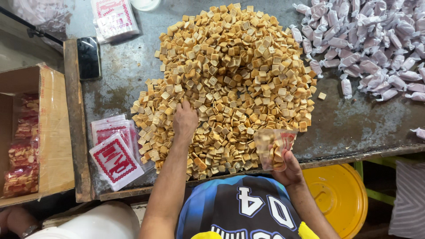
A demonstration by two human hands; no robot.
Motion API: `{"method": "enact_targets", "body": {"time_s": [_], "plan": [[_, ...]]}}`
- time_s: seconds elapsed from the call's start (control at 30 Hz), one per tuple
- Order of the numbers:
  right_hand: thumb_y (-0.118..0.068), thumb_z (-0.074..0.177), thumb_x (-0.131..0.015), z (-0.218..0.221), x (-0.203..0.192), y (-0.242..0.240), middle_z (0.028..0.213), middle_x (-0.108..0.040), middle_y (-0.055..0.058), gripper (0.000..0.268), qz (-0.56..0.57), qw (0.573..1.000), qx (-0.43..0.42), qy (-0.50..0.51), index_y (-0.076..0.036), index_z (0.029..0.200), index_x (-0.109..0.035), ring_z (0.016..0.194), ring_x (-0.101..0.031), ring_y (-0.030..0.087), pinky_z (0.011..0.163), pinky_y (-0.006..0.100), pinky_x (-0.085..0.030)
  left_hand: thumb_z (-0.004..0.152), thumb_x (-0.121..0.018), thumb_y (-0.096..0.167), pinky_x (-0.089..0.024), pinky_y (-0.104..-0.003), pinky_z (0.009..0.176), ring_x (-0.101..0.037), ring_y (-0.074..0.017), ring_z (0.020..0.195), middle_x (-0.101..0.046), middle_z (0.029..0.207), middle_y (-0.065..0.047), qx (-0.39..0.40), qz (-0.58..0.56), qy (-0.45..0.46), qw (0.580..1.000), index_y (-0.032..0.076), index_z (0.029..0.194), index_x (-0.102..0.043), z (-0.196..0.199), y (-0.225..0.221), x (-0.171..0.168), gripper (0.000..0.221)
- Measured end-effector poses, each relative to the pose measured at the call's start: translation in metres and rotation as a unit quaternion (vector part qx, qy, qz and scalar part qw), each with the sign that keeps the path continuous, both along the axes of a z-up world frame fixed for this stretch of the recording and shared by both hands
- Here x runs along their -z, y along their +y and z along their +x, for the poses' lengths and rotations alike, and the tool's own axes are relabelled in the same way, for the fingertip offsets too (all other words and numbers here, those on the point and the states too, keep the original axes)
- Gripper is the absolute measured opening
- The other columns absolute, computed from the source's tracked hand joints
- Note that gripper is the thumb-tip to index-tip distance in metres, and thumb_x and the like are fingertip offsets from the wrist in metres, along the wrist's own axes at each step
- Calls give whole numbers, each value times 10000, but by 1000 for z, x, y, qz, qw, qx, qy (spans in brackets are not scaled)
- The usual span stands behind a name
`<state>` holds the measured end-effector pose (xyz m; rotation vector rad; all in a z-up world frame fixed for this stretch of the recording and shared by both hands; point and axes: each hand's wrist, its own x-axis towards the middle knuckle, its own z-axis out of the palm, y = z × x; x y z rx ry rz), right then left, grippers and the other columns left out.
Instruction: The person fills plastic packets with small square snacks by hand from a large pile on a metal table and then seals the packets by hand.
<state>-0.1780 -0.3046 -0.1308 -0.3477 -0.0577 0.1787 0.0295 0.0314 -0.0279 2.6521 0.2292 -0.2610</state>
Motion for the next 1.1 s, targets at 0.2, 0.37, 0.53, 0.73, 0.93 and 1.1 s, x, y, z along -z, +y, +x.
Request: {"method": "enact_targets", "body": {"time_s": [0.2, 0.37, 0.53, 0.73, 0.93, 1.1], "plan": [[-307, 994, -559, 18, -41, -8, 1382, -616, 185, 510, 0, 1000, -8, 11, -111, 1451, -450, 1071, -697, 380, 840, 607, -574, 911, -652, 347, -555, -294, 508, -664, -146, 484, -701, 776, -45, -202, -279, 70, 936, 190, 1125, -586, -2, 21, 24, 273], [-311, 986, -568, 28, -54, -19, 1334, -646, 166, 491, -7, 1000, -11, 27, -109, 1425, -486, 1052, -698, 386, 809, 605, -597, 937, -654, 276, -554, -219, 511, -586, -113, 545, -654, 827, -45, -323, -685, 30, 652, 164, 1045, -603, 8, 19, -17, 164], [-303, 988, -567, 22, -44, -29, 1325, -649, 177, 476, 0, 999, -10, 35, -88, 1408, -502, 1060, -693, 393, 795, 624, -595, 959, -674, 204, -536, -185, 391, -511, -53, 495, -553, 773, -33, -284, -490, -20, 824, 49, 1104, -659, 27, -11, 10, 213], [-304, 959, -577, 21, -40, -37, 1307, -664, 187, 476, -14, 998, 17, 51, -119, 1394, -515, 1036, -710, 415, 785, 675, -591, 811, -807, 326, -574, -438, 852, -705, -307, 938, -666, 948, -27, -115, 5, -139, 984, 262, 987, -752, 42, -13, 77, 195], [-283, 982, -582, 13, -38, -30, 1289, -680, 199, 423, -7, 998, 7, 65, -117, 1369, -540, 1017, -725, 389, 776, 641, -608, 923, -698, 223, -506, -213, 476, -552, -86, 503, -645, 821, -78, -290, -418, -28, 861, 92, 1034, -680, 18, -10, -16, 172], [-311, 966, -582, 12, -22, -25, 1322, -655, 185, 490, -24, 998, 4, 60, -152, 1420, -488, 1074, -696, 405, 841, 681, -557, 909, -711, 200, -585, -211, 633, -590, -128, 687, -631, 927, -96, -340, -759, -31, 554, 113, 1023, -629, 9, 5, -62, 165]]}}
